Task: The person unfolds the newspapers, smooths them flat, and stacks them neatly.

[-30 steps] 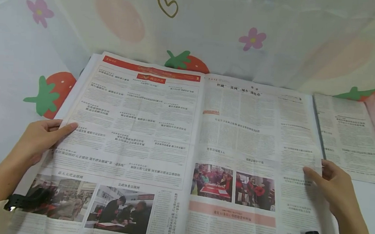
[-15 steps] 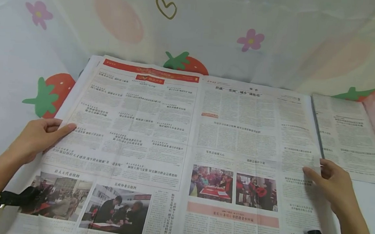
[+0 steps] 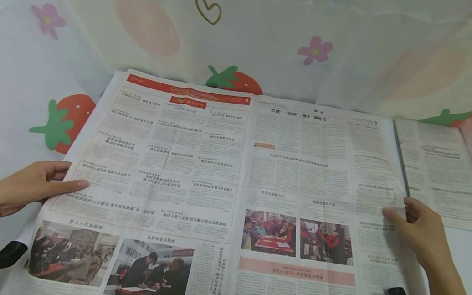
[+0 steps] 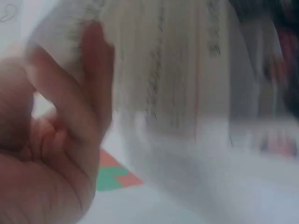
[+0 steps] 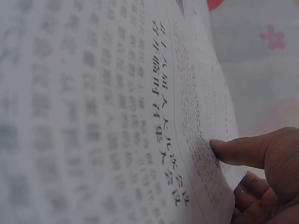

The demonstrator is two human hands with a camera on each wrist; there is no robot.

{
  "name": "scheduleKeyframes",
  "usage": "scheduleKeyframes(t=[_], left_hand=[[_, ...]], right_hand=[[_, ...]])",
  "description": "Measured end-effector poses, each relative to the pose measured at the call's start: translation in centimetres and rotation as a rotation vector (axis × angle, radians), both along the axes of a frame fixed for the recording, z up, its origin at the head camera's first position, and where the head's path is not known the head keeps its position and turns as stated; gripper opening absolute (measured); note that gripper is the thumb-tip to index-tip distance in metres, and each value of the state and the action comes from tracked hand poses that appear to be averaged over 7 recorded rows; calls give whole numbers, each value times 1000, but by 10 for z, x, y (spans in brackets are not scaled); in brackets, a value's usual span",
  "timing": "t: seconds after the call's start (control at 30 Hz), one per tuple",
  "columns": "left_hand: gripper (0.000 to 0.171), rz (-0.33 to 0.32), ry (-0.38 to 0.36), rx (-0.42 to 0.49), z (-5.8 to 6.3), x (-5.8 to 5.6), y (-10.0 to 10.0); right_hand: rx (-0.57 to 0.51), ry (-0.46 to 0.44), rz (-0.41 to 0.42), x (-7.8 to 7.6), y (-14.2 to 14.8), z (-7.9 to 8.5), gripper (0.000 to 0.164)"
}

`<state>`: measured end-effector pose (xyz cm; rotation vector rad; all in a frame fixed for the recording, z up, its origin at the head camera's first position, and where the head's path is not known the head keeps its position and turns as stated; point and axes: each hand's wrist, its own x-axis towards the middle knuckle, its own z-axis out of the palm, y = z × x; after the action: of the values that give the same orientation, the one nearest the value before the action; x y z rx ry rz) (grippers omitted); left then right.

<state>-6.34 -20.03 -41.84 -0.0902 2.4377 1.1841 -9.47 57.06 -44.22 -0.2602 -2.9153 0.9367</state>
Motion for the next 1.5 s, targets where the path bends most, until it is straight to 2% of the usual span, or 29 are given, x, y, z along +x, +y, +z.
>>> scheduleKeyframes(t=[0.13, 0.2, 0.43, 0.63, 0.9, 1.3, 1.5], left_hand=[[73, 49, 34, -185, -6, 3, -3], [72, 59, 46, -224, -9, 4, -3], [65, 76, 148, -274, -15, 5, 3], [69, 93, 130, -307, -16, 6, 5], [70, 115, 143, -359, -16, 7, 7], [68, 140, 181, -422, -14, 9, 12], [65, 144, 218, -441, -14, 11, 15]], right_hand=[[-6, 19, -1, 0, -1, -1, 69], [-7, 27, 2, -1, -1, -2, 68], [17, 16, 4, -1, -1, 0, 68], [60, 18, -13, 0, -1, 2, 71], [88, 61, -40, 2, 1, 1, 72], [66, 69, -33, 4, 2, 2, 70], [79, 84, -39, 3, 1, 0, 76]])
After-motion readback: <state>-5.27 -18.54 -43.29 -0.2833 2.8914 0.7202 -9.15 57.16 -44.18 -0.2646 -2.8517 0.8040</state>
